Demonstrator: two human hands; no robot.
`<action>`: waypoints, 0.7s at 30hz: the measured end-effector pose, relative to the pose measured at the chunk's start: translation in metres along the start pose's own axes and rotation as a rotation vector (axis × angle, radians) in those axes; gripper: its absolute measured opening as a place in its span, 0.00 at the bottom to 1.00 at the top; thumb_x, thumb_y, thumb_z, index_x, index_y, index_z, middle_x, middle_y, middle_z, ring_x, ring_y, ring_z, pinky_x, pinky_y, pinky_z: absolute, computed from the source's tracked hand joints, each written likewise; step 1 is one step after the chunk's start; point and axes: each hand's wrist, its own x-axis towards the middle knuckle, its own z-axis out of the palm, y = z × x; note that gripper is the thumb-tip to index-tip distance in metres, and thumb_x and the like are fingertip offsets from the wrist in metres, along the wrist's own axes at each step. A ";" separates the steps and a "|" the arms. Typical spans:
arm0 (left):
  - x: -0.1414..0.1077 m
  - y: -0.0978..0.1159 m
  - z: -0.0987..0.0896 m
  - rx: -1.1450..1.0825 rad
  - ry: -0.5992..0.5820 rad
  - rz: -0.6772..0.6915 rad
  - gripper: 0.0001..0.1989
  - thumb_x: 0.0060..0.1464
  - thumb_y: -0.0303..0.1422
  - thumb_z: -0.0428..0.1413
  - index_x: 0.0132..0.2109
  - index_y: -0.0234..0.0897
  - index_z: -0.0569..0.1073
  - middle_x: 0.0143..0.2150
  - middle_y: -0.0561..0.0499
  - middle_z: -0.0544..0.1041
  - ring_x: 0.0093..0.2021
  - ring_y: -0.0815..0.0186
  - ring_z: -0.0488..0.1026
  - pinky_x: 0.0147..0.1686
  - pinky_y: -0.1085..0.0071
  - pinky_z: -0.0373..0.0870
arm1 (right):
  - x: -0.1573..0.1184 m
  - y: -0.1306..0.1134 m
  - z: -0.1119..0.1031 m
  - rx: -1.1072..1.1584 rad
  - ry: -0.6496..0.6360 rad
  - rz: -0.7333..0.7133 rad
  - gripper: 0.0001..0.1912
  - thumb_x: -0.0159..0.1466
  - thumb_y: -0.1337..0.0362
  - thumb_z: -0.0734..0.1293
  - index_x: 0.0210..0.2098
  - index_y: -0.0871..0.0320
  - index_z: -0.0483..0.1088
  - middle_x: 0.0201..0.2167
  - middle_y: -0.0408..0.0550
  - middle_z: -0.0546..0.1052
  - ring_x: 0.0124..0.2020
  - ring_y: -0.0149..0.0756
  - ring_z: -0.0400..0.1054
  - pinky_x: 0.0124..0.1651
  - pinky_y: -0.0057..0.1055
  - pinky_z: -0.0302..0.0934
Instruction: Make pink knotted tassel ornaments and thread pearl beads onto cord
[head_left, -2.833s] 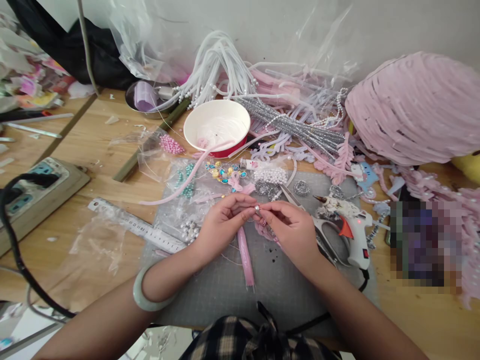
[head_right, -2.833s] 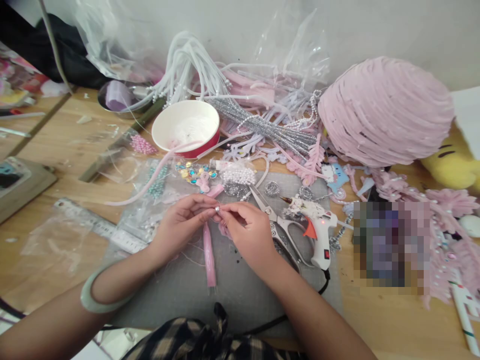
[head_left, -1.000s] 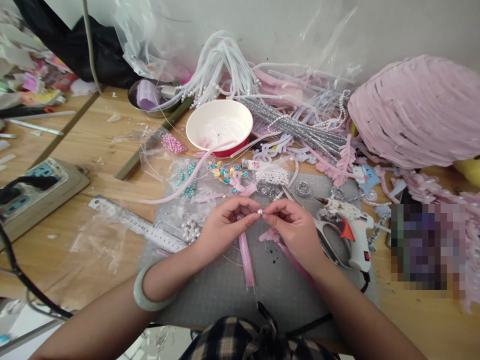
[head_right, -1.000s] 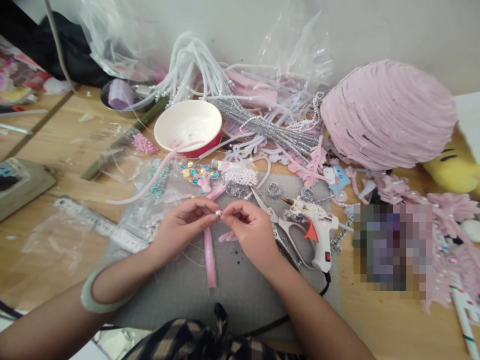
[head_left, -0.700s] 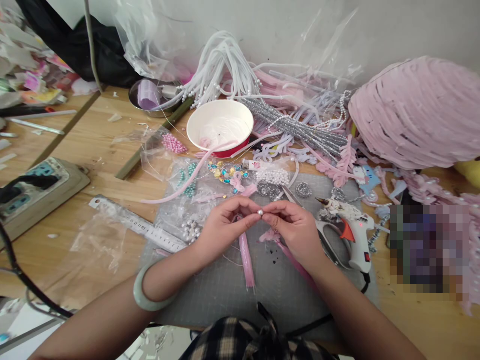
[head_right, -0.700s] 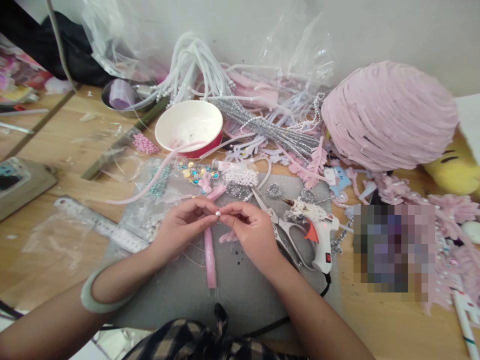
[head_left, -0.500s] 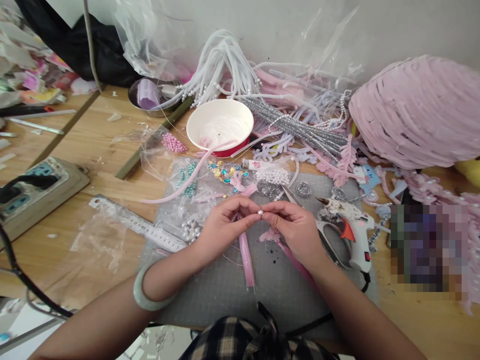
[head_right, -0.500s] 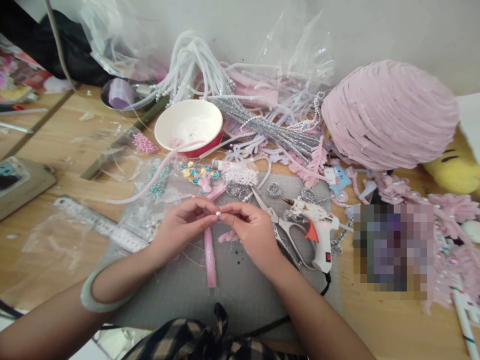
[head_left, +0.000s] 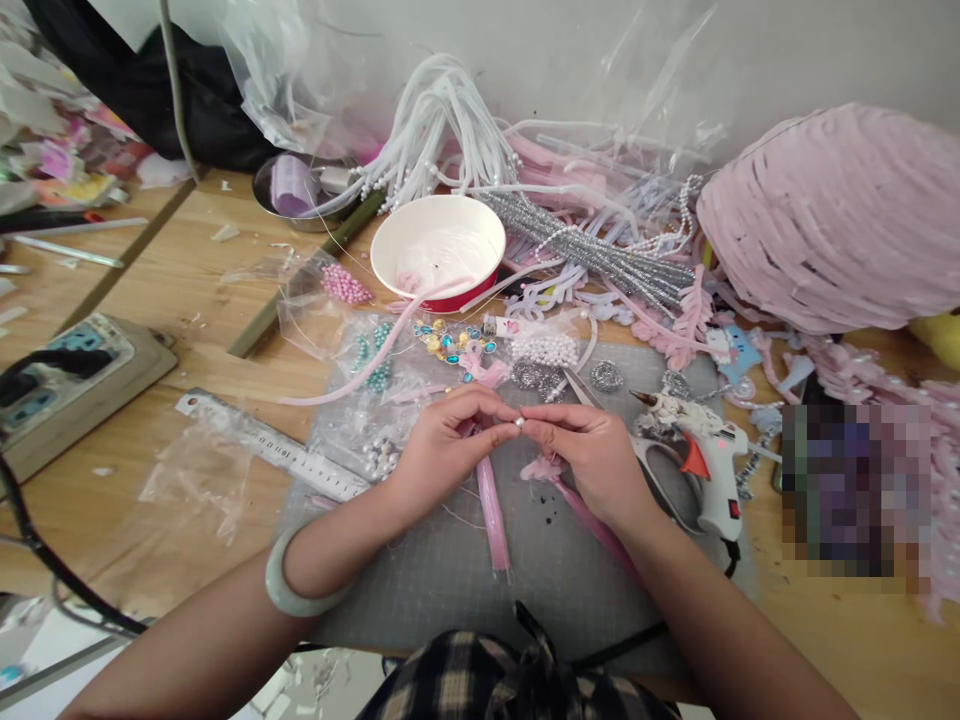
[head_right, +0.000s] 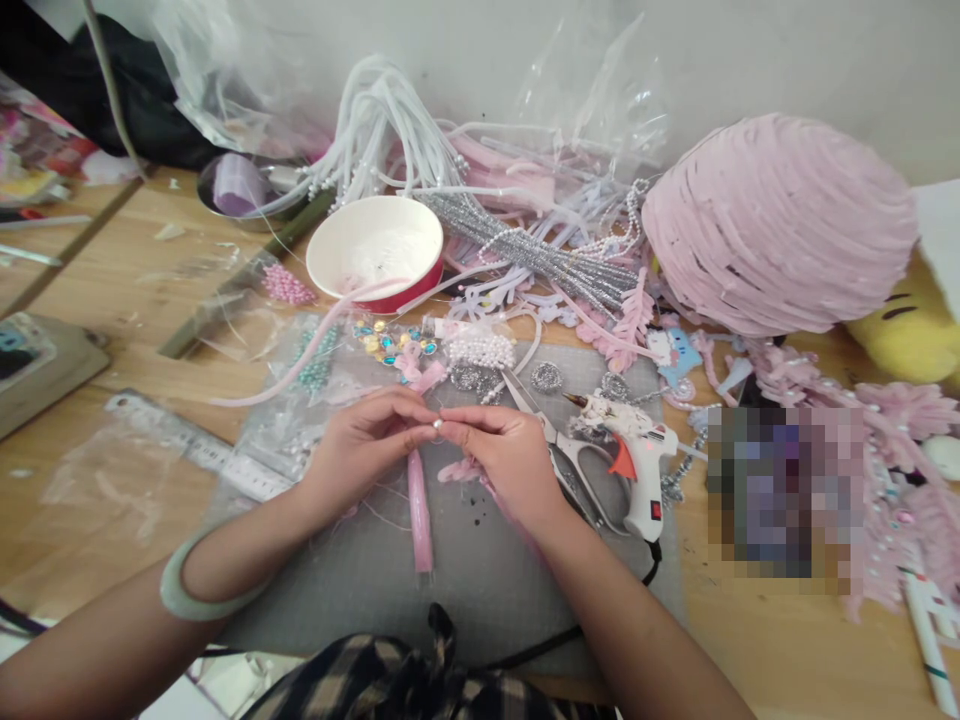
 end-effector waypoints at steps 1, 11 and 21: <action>0.000 0.000 0.000 0.003 0.000 0.007 0.01 0.48 0.27 0.61 0.32 0.36 0.77 0.30 0.51 0.76 0.32 0.67 0.71 0.35 0.71 0.67 | 0.000 0.001 -0.001 0.007 -0.007 0.002 0.12 0.41 0.62 0.77 0.26 0.59 0.79 0.13 0.37 0.67 0.13 0.21 0.59 0.15 0.21 0.63; -0.001 0.003 -0.001 0.196 -0.005 0.101 0.04 0.52 0.28 0.55 0.33 0.37 0.76 0.31 0.50 0.77 0.33 0.66 0.72 0.35 0.71 0.67 | 0.004 0.003 -0.006 -0.028 -0.032 -0.002 0.10 0.43 0.62 0.76 0.26 0.58 0.79 0.12 0.37 0.65 0.14 0.21 0.57 0.15 0.21 0.63; -0.003 0.001 0.000 0.438 -0.014 0.159 0.04 0.52 0.26 0.51 0.31 0.37 0.69 0.27 0.53 0.72 0.30 0.67 0.68 0.34 0.70 0.62 | 0.003 0.004 -0.006 -0.021 -0.043 0.019 0.10 0.44 0.62 0.76 0.27 0.58 0.79 0.12 0.37 0.65 0.14 0.21 0.57 0.15 0.20 0.60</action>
